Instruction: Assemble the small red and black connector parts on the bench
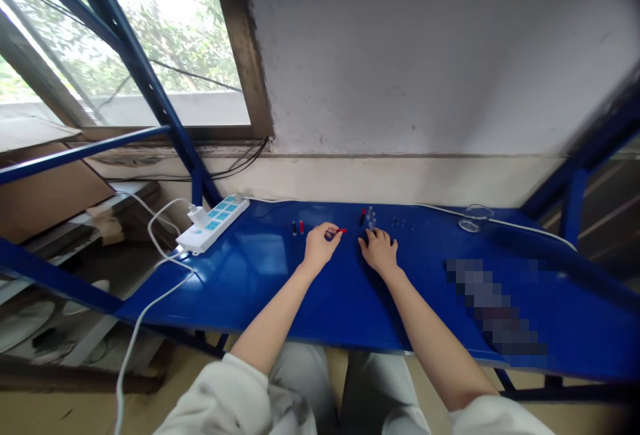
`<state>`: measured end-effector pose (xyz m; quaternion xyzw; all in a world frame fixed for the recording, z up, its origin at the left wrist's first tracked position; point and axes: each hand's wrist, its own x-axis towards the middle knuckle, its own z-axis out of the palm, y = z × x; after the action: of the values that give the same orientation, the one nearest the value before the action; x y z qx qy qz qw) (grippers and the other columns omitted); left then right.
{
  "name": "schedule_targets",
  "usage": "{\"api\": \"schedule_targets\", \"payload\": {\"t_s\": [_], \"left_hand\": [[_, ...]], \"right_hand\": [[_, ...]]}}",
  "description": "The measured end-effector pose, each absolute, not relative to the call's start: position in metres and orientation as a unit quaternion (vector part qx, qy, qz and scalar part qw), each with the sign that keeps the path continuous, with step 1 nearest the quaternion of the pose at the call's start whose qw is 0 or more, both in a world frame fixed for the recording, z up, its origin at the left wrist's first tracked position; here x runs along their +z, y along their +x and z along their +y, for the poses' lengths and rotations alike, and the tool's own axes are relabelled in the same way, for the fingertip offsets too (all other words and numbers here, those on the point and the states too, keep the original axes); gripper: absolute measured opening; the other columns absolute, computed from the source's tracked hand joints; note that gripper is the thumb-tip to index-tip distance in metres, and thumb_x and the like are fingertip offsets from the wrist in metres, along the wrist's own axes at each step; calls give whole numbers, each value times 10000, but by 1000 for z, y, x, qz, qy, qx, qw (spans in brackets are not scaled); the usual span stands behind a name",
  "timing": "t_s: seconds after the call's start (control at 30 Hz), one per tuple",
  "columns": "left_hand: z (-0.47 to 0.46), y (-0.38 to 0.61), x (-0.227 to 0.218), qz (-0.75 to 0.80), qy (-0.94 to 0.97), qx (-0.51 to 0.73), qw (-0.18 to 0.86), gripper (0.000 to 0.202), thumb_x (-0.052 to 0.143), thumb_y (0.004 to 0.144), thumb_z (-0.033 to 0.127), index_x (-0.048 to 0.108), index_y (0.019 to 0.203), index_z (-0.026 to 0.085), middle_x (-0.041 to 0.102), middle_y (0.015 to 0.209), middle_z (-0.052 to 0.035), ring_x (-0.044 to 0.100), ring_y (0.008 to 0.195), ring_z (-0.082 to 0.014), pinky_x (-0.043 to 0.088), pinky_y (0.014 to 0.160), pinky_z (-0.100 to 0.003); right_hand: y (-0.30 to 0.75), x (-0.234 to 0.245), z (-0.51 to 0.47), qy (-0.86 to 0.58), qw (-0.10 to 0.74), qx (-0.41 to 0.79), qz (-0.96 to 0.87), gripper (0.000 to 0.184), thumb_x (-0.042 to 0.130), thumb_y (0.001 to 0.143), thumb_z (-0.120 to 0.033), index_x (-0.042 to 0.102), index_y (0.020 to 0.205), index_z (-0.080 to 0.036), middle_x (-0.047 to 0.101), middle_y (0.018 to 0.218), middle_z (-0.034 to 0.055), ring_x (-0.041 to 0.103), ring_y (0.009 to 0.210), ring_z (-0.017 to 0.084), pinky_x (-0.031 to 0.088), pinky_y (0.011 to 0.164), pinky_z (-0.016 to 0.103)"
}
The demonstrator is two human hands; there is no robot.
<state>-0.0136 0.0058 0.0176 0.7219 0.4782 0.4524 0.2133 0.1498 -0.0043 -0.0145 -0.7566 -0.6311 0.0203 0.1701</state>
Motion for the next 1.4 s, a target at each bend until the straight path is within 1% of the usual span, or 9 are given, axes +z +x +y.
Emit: {"api": "schedule_targets", "payload": {"t_s": [0.33, 0.53, 0.63, 0.73, 0.83, 0.93, 1.0, 1.17, 1.4], "left_hand": [[3, -21, -1, 480, 634, 526, 302, 157, 565, 724, 313, 563, 796, 173, 610, 723, -25, 571, 630, -107, 473, 627, -240], [5, -23, -2, 472, 621, 546, 306, 160, 571, 724, 307, 565, 796, 163, 610, 688, -25, 563, 601, -107, 451, 608, -237], [4, -23, -1, 465, 614, 557, 312, 167, 580, 719, 306, 572, 793, 157, 609, 670, -23, 563, 590, -106, 440, 597, -232], [5, -23, -1, 456, 599, 567, 333, 171, 592, 710, 306, 575, 790, 156, 607, 650, -18, 566, 576, -107, 435, 586, -230], [6, -23, 1, 445, 570, 576, 381, 184, 614, 690, 302, 572, 784, 150, 618, 656, -22, 572, 557, -108, 444, 588, -238], [5, -23, 5, 433, 531, 578, 443, 206, 635, 669, 294, 574, 789, 138, 642, 694, -42, 579, 559, -109, 448, 593, -244], [4, -24, 8, 434, 510, 573, 472, 219, 643, 659, 292, 580, 790, 129, 655, 721, -58, 576, 565, -108, 434, 565, -232], [6, -24, 9, 434, 490, 563, 505, 243, 650, 651, 303, 591, 802, 123, 669, 771, -82, 562, 565, -103, 357, 472, -194], [10, -26, 4, 433, 480, 562, 516, 271, 658, 651, 330, 605, 822, 126, 672, 784, -88, 557, 568, -102, 348, 465, -195]], "right_hand": [[151, -17, -2, -756, 173, 28, -631, 478, 290, 876, -388, 424, 1272, -155, 385, 1324, 138, 269, 1233, 284, 186, 962, 566], [150, -14, -6, -753, 159, 35, -638, 469, 291, 877, -377, 420, 1271, -157, 392, 1312, 142, 284, 1222, 289, 198, 952, 563], [147, -12, -10, -732, 175, 30, -658, 425, 337, 863, -350, 473, 1217, -158, 441, 1260, 145, 341, 1176, 296, 228, 930, 553], [143, -9, -12, -686, 223, 25, -692, 308, 384, 845, -316, 572, 1045, -175, 545, 1093, 123, 461, 1035, 264, 299, 888, 491], [139, -2, -12, -617, 321, 24, -719, 241, 368, 851, -291, 579, 878, -178, 575, 884, 90, 521, 853, 207, 385, 774, 365], [137, 4, -13, -547, 447, 40, -707, 227, 341, 866, -290, 537, 870, -173, 563, 823, 74, 521, 772, 172, 403, 710, 293], [136, 7, -15, -523, 505, 70, -683, 216, 340, 872, -304, 515, 898, -178, 559, 800, 56, 521, 727, 152, 406, 682, 267], [134, 11, -20, -515, 555, 129, -640, 194, 350, 871, -333, 484, 885, -193, 500, 667, -6, 487, 607, 116, 386, 609, 231], [135, 10, -18, -500, 573, 165, -627, 186, 359, 867, -343, 472, 850, -196, 476, 661, -15, 451, 588, 104, 367, 593, 226]]}}
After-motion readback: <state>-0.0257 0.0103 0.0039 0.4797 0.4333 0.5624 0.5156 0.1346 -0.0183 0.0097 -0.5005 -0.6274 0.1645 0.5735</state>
